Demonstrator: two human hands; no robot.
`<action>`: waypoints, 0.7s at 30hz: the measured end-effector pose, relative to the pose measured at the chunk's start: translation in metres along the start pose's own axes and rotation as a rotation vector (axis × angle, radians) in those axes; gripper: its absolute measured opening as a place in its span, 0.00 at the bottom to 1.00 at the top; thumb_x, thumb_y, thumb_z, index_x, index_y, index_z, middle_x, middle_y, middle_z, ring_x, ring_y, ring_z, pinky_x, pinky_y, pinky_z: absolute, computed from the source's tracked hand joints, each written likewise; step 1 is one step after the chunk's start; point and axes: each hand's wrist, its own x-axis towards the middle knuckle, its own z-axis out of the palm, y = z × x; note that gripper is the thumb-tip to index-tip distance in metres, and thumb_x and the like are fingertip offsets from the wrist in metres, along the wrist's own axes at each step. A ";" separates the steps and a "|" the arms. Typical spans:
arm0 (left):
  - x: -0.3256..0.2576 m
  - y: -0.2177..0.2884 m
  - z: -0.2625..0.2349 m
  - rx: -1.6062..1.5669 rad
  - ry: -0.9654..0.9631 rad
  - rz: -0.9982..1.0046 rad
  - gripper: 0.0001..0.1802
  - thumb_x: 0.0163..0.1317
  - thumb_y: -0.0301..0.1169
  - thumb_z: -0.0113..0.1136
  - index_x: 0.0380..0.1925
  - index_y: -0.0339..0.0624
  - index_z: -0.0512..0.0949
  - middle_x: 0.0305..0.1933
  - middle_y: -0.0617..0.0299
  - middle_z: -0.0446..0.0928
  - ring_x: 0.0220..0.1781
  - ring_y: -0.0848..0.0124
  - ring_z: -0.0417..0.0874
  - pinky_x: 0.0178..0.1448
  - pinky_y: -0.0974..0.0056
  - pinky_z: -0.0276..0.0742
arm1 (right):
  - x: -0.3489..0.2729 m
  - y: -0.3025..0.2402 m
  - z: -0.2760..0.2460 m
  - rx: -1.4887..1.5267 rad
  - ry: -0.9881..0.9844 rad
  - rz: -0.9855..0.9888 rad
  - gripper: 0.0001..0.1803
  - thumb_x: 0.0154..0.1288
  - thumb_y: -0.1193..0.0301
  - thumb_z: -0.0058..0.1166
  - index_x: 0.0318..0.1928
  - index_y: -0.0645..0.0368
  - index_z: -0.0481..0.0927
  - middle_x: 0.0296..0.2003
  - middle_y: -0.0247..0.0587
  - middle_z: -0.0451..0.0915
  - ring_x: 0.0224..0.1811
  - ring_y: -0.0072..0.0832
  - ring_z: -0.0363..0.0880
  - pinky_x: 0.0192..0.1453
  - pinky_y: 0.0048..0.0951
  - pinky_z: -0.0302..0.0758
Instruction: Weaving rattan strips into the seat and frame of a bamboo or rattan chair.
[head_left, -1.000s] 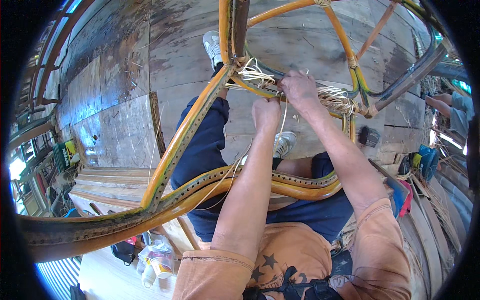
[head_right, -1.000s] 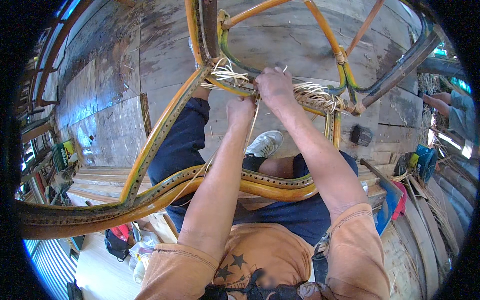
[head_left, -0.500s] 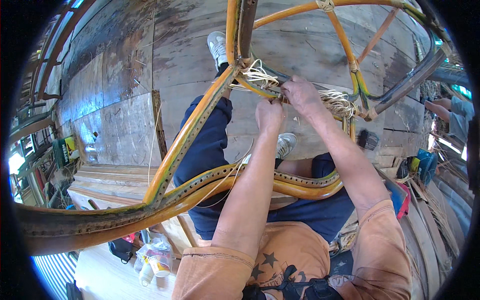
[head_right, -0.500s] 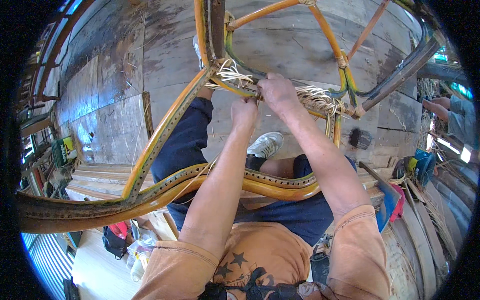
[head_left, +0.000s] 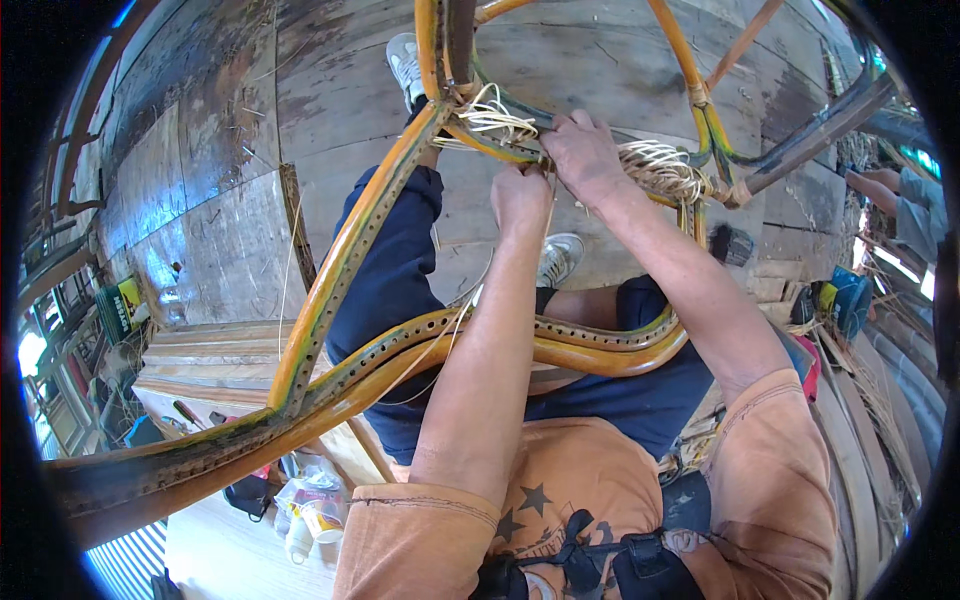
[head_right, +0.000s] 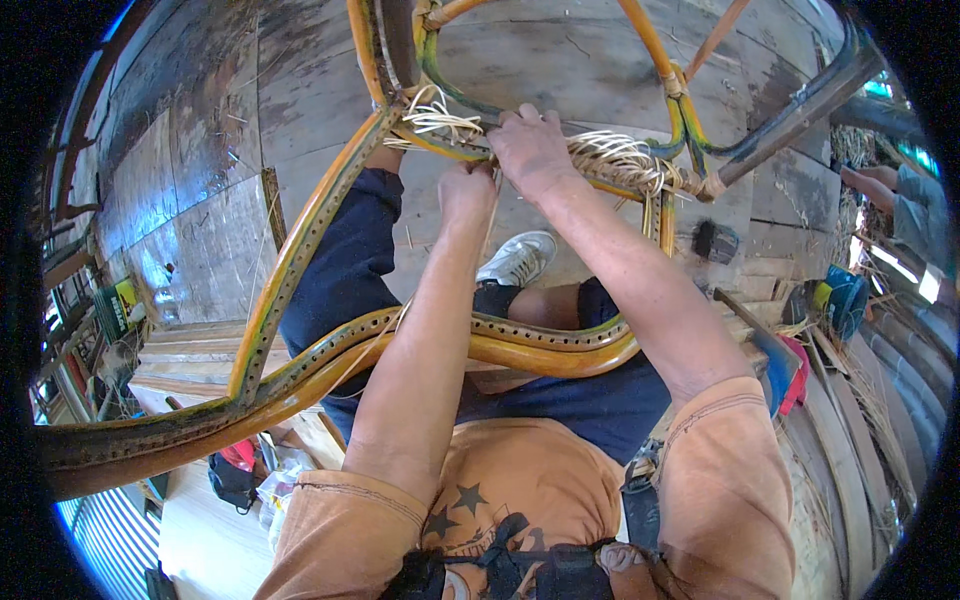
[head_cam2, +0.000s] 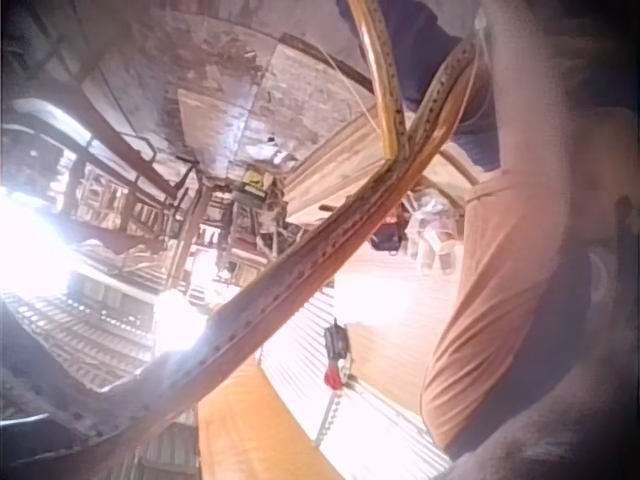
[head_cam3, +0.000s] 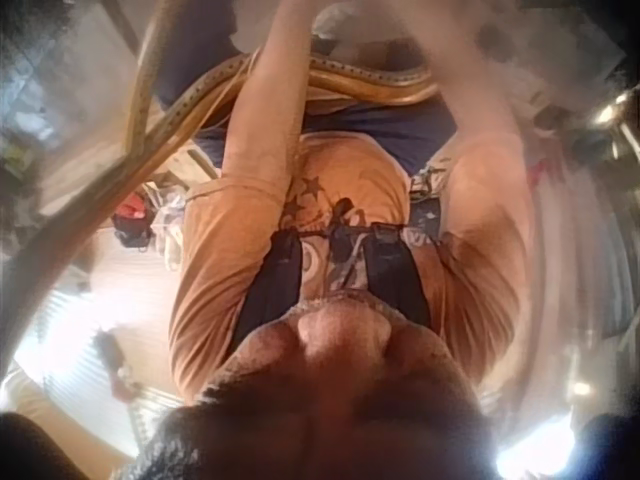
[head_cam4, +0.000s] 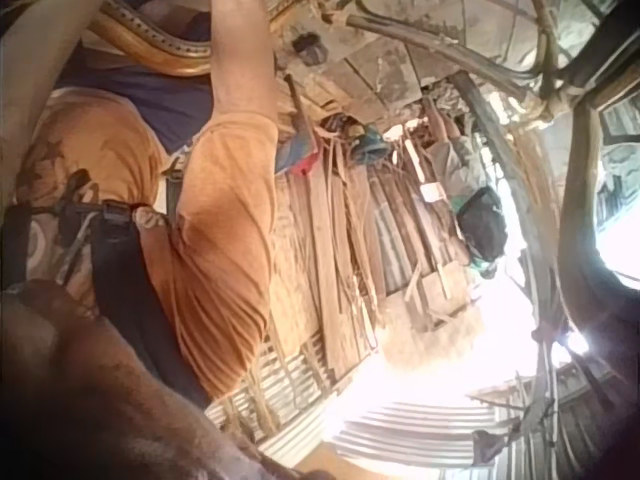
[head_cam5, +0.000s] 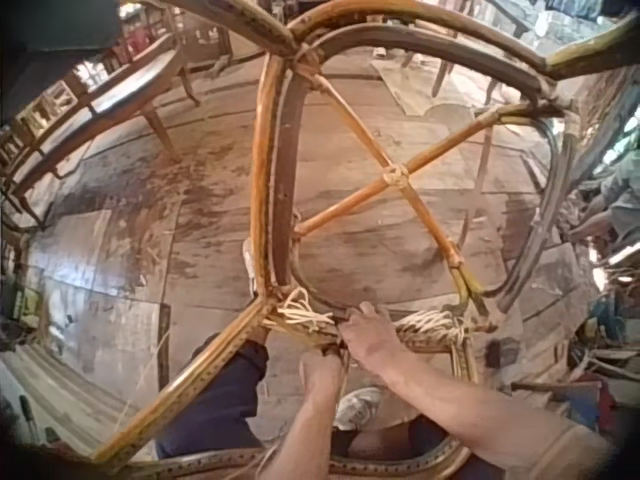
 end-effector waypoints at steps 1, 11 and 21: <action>0.002 0.002 -0.001 0.033 0.002 0.018 0.13 0.54 0.30 0.49 0.35 0.33 0.78 0.35 0.40 0.78 0.42 0.47 0.78 0.45 0.54 0.70 | 0.001 -0.001 0.000 -0.005 0.051 -0.016 0.09 0.53 0.72 0.47 0.33 0.52 0.80 0.38 0.35 0.75 0.49 0.33 0.68 0.51 0.40 0.65; 0.013 -0.012 -0.015 1.264 -0.370 0.532 0.15 0.57 0.36 0.47 0.33 0.37 0.80 0.31 0.47 0.80 0.36 0.54 0.82 0.39 0.52 0.75 | -0.074 0.033 -0.084 0.012 0.713 0.176 0.16 0.54 0.71 0.50 0.46 0.50 0.74 0.38 0.35 0.77 0.48 0.34 0.71 0.53 0.41 0.64; -0.069 0.055 -0.102 0.496 -0.246 0.107 0.11 0.59 0.40 0.53 0.24 0.46 0.74 0.14 0.73 0.65 0.10 0.84 0.59 0.13 0.76 0.53 | -0.437 0.084 -0.024 0.452 0.515 0.932 0.11 0.62 0.69 0.48 0.40 0.64 0.75 0.33 0.50 0.77 0.38 0.39 0.77 0.42 0.30 0.71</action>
